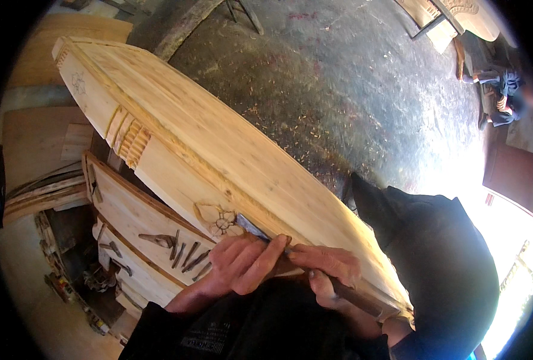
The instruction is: The person uses a chisel to carve detailed floral patterns into a long piece of light-colored wood, periodically wiping away wood shavings and checking the progress by hand.
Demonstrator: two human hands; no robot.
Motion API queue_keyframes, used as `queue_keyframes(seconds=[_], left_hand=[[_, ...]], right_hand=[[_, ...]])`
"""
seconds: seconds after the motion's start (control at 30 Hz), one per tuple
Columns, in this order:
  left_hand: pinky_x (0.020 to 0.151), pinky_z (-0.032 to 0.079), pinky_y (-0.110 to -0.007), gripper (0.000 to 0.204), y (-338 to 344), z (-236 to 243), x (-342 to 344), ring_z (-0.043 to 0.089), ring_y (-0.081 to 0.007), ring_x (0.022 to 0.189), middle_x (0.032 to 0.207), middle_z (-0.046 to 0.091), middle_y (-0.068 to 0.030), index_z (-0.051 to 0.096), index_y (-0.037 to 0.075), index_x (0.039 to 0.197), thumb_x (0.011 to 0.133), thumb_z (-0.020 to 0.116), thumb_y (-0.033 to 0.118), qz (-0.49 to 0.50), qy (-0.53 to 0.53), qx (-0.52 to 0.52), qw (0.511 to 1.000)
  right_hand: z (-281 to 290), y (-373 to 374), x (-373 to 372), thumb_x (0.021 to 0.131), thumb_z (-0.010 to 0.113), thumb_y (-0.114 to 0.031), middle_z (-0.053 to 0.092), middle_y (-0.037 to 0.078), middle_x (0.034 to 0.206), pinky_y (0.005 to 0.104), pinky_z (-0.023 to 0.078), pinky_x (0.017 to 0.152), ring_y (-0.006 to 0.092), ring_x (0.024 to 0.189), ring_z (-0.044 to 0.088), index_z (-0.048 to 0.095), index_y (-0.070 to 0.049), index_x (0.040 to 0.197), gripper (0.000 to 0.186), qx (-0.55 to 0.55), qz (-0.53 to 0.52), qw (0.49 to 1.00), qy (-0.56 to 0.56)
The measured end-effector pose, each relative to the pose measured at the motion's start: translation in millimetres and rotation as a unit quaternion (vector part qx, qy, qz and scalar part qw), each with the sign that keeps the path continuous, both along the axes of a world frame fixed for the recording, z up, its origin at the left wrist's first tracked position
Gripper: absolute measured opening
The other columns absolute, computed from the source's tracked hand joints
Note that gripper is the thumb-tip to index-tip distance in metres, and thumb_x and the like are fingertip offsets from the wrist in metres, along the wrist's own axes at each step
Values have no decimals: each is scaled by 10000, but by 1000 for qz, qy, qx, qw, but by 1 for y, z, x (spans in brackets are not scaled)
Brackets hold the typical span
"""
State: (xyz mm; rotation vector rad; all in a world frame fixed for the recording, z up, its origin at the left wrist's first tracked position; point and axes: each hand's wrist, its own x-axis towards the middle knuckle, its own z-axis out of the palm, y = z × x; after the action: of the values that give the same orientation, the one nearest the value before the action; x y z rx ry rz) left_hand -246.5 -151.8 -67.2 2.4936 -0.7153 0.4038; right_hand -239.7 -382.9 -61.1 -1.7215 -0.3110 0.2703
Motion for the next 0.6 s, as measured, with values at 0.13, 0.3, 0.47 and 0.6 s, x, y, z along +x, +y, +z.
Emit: queue_keyframes(seconds=[0.13,0.3,0.47,0.6], left_hand=[[549,444,-259,449,1,1,3,597,-99,654,830,635,11,742,25,1316,878,772,121,-8,-18,-27,999],[587,479,-270,461,1,1,0,610,-108,662,836,645,9,724,28,1337,889,749,134,-14,10,-27,999],[570,460,-262,416,2,0,2,588,-104,648,794,616,7,732,10,1293,896,746,134,-18,-4,-41,999],[596,504,-281,403,12,4,1,637,-121,676,807,659,-9,721,8,1285,901,777,117,-50,11,-68,996]], right_hand=[[0,-2,-31,1022,543,-288,805,205,1067,395,632,901,301,945,796,752,13,1070,370,43,-129,982,133],[3,-11,-16,925,569,-181,801,206,1046,408,650,855,336,880,800,760,3,1107,321,-17,-27,999,5],[9,-8,0,921,626,-156,786,234,1032,415,663,773,351,823,798,741,5,1124,284,-15,37,998,-47],[27,-6,5,938,769,-213,772,222,1040,443,665,751,361,848,801,712,-37,1195,317,-34,72,990,-119]])
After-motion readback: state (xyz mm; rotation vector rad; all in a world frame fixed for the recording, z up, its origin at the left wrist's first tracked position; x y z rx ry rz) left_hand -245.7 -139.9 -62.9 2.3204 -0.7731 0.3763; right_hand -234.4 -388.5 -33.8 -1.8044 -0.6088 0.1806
